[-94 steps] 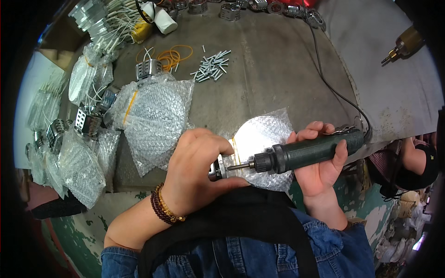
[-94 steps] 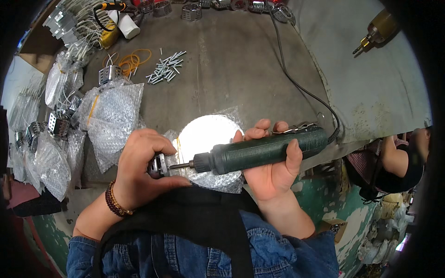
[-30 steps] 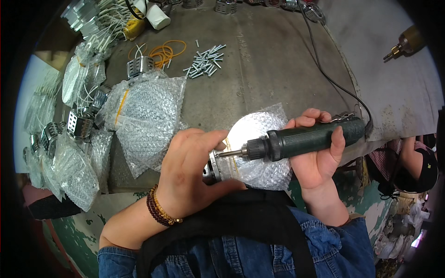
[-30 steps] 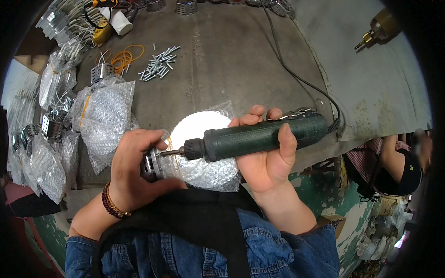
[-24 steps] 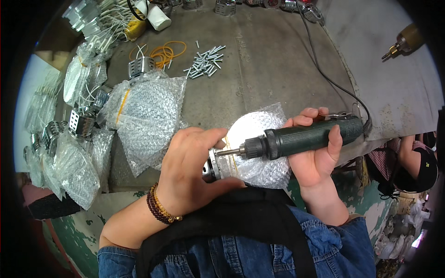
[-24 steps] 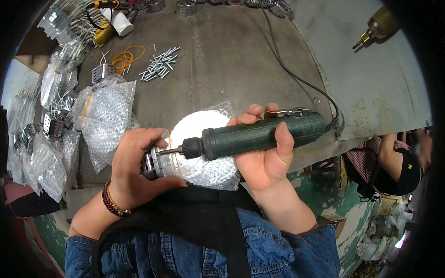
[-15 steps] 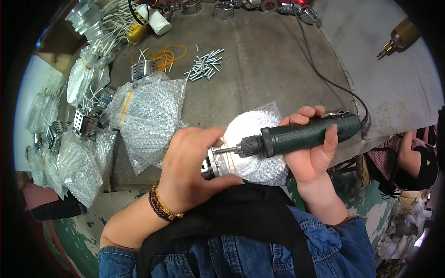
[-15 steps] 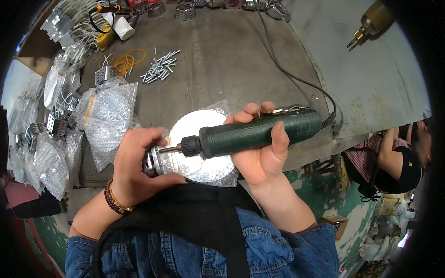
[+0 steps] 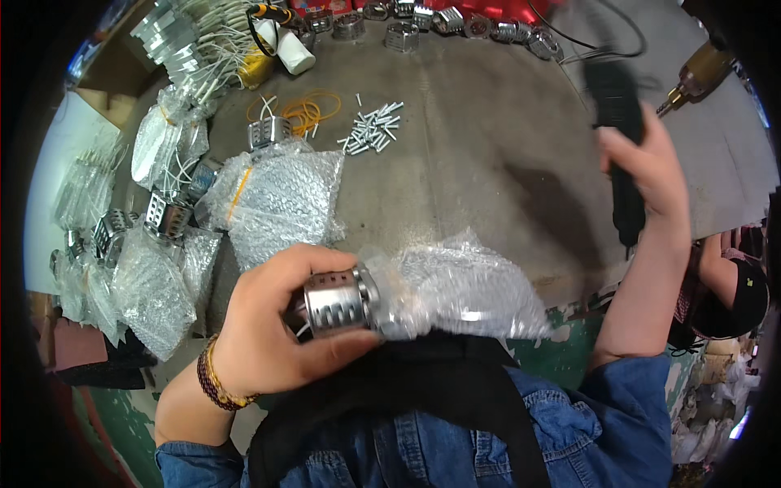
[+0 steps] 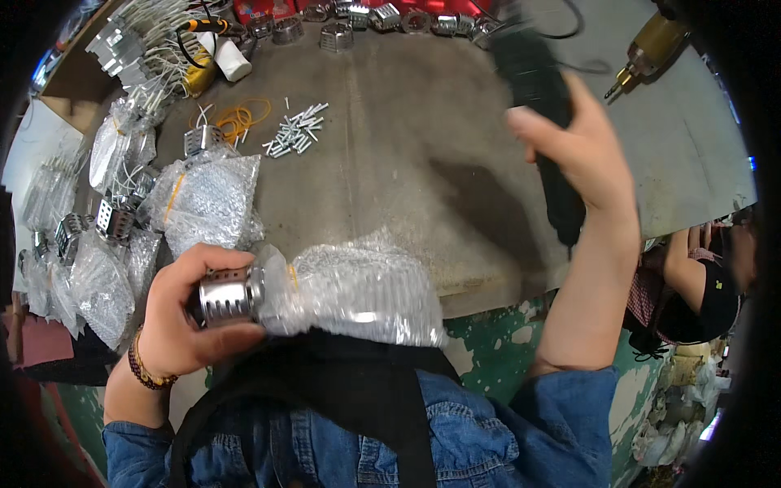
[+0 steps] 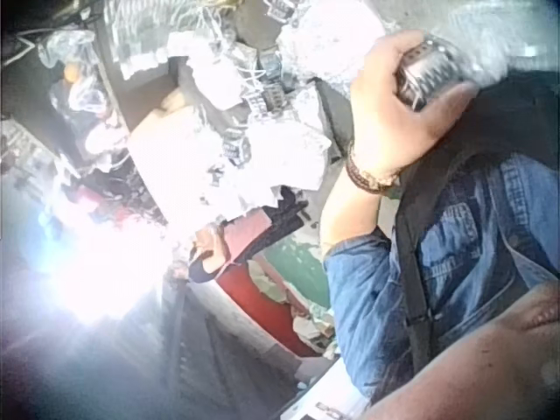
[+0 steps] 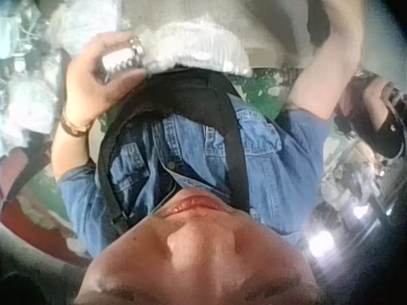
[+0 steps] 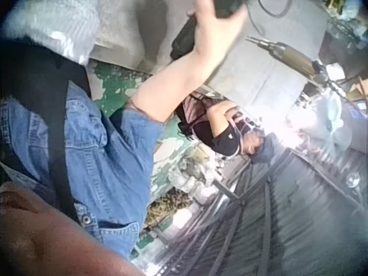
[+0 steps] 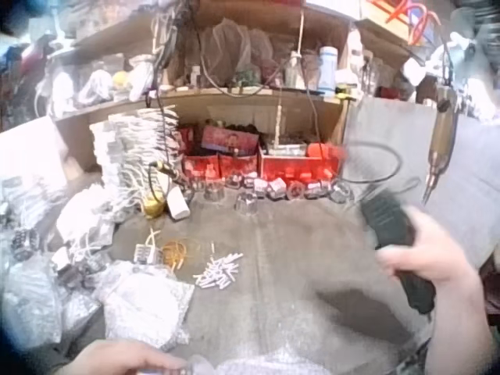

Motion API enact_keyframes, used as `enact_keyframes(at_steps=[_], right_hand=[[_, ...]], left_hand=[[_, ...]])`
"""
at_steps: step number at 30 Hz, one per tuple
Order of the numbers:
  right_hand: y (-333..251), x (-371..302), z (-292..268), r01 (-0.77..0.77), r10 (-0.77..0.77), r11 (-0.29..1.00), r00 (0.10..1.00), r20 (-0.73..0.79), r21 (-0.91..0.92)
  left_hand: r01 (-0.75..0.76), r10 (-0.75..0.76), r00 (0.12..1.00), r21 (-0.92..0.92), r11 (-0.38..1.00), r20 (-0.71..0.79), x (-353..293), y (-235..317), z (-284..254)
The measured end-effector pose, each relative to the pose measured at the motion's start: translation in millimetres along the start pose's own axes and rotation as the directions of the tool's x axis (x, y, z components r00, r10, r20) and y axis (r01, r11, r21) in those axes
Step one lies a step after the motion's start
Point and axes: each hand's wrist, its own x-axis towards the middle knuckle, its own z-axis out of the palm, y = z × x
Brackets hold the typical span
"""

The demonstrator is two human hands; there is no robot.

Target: Using an electric screwdriver to attach screws to small metal electronic components on an assembly line.

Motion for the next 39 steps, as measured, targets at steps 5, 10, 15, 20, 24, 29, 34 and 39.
enact_keyframes(at_steps=[5, 10, 15, 20, 24, 29, 34, 39], right_hand=[[62.1, 46.5, 46.0, 0.118, -0.201, 0.658, 0.979, -0.023, -0.744], [10.9, 57.6, 143.6, 0.545, -0.616, 0.514, 0.772, 0.158, -0.662], [1.1, 85.2, 211.7, 0.511, -0.365, 0.563, 0.859, 0.359, -0.649], [3.9, 81.1, 212.1, 0.455, -0.330, 0.604, 0.890, 0.314, -0.655], [-20.7, 49.0, 185.3, 0.466, -0.395, 0.839, 0.877, 0.274, -0.282], [-36.6, -22.7, 176.7, 0.594, -0.583, 0.798, 0.723, 0.371, 0.098], [-33.4, -67.0, 190.3, 0.586, -0.629, 0.777, 0.701, 0.336, 0.232], [-22.5, -67.3, 195.3, 0.636, -0.667, 0.743, 0.679, 0.306, 0.209]], left_hand=[[0.593, -0.526, 0.774, -0.691, 0.412, 0.351, 1.1, -24.0, -4.7], [0.687, -0.493, 0.710, -0.650, 0.325, 0.503, -2.9, -41.5, 14.6], [0.629, -0.532, 0.768, -0.572, 0.526, 0.356, -13.5, -32.4, 12.7], [-0.126, 0.255, 0.951, 0.533, 0.837, -0.176, -21.8, -16.4, 11.7], [-0.254, 0.336, 0.931, 0.408, 0.877, -0.141, -8.6, -20.3, 31.4], [-0.226, 0.290, 0.943, 0.321, 0.920, -0.165, -5.5, -36.5, 40.8], [-0.136, 0.173, 0.973, 0.228, 0.964, -0.152, -0.9, -33.1, 50.1], [-0.232, 0.197, 0.929, -0.077, 0.970, -0.314, -12.6, -50.7, 63.7]])
